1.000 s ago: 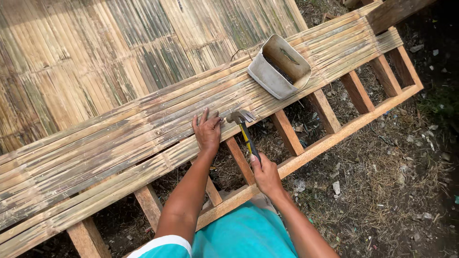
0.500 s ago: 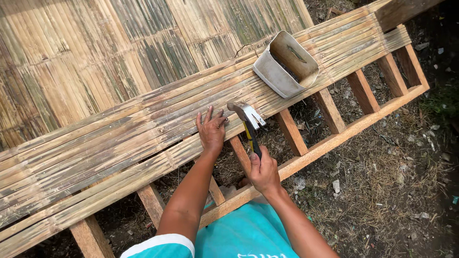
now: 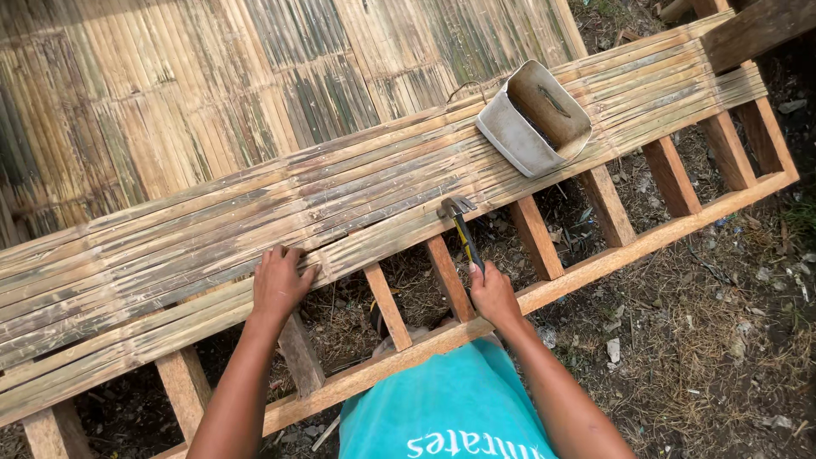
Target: The person hammers nails into a bamboo mat laid over a wooden frame. They repeatedly pick nails from a metal container and drive them into the mat using a hammer.
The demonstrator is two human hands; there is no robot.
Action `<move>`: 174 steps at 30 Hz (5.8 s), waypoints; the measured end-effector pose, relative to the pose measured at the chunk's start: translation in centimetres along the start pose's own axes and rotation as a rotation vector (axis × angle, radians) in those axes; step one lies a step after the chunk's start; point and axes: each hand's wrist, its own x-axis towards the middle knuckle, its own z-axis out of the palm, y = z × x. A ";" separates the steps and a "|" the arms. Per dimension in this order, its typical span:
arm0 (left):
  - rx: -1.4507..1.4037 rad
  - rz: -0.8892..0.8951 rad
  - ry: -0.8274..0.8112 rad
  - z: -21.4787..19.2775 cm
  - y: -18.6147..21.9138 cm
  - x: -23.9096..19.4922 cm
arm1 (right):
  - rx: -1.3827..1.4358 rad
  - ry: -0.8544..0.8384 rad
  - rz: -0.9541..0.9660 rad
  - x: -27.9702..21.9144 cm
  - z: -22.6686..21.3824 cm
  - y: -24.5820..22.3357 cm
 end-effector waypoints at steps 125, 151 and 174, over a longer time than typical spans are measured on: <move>0.299 0.495 -0.175 8.7 52.2 24.3 | 0.011 -0.309 -0.162 8.5 -8.4 2.5; -0.653 -0.203 0.277 -2.3 0.1 -1.2 | 0.218 0.002 -0.458 -7.5 3.8 -10.9; -0.569 -0.128 0.615 0.8 -8.1 -3.4 | 0.047 -0.312 -0.382 -9.2 5.2 -13.7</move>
